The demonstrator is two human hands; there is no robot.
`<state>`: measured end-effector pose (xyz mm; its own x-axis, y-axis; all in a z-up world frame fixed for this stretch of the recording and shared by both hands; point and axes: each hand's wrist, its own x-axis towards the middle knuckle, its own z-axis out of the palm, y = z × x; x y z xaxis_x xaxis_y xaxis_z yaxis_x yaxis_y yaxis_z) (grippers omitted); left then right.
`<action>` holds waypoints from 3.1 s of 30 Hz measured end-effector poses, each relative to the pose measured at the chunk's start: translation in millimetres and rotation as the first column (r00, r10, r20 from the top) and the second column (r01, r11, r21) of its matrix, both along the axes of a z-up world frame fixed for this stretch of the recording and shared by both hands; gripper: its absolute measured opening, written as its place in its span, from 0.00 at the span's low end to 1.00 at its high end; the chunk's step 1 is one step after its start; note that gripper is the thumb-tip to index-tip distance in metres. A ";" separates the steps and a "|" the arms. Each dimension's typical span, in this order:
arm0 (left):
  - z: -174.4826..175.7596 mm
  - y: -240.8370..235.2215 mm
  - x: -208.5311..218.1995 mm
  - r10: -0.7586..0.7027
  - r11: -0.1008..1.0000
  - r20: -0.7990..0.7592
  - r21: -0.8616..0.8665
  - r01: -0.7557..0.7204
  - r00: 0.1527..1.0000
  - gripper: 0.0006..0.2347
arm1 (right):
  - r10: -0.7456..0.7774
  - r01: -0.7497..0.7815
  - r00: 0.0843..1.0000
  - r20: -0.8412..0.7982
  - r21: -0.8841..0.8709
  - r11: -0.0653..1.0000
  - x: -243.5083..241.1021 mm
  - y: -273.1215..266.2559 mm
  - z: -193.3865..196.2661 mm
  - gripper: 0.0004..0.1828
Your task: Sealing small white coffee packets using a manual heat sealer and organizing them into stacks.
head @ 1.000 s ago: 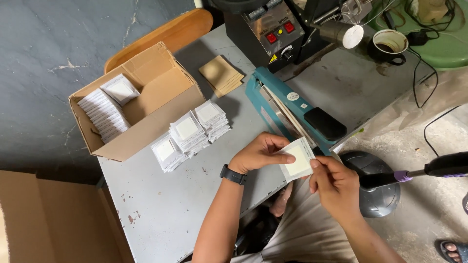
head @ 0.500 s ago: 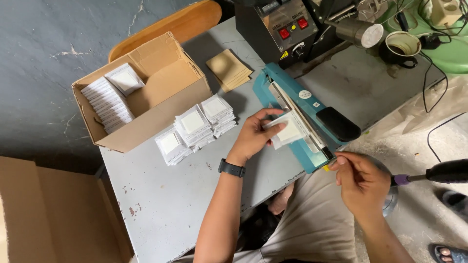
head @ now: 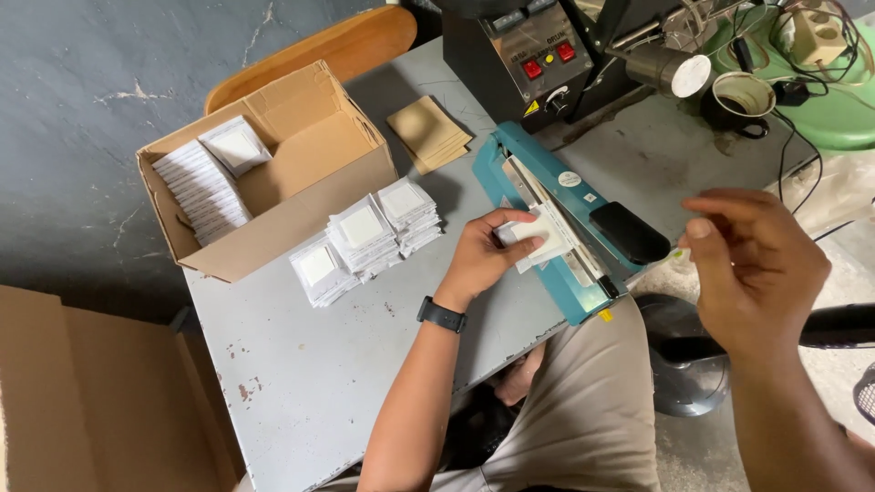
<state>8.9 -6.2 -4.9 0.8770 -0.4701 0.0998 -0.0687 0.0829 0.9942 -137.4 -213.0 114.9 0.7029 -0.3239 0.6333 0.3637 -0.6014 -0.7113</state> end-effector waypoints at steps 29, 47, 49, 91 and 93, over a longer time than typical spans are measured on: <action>8.0 -3.3 -1.0 0.030 0.999 -0.070 -0.008 -0.031 0.997 0.11 | 0.015 -0.253 0.800 -0.600 -0.314 0.915 83.7 2.0 -4.7 0.13; 5.4 -4.3 0.4 0.036 0.999 -0.077 0.005 -0.036 0.996 0.11 | 0.065 -0.245 0.826 -0.560 -0.254 0.935 78.2 -1.5 -41.7 0.15; 8.0 -3.8 -0.1 0.035 0.999 -0.082 0.009 -0.035 0.996 0.11 | 0.074 -0.254 0.832 -0.549 -0.260 0.931 76.8 -2.8 -42.9 0.15; -7.1 -1.2 4.6 0.014 1.000 -0.012 0.007 -0.014 1.000 0.12 | 0.006 -0.129 0.909 -0.418 -0.265 0.956 66.1 3.3 -61.3 0.11; -6.7 -0.5 5.1 0.013 1.000 0.003 0.002 -0.013 1.000 0.13 | 0.007 -0.128 0.913 -0.407 -0.271 0.954 65.8 3.0 -63.5 0.11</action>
<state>14.0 -6.7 -11.6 0.8828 -0.4586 0.1017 -0.0731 0.0796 0.9941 -71.6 -210.1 51.4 0.9283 -0.1143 0.3539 0.1343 -0.7844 -0.6055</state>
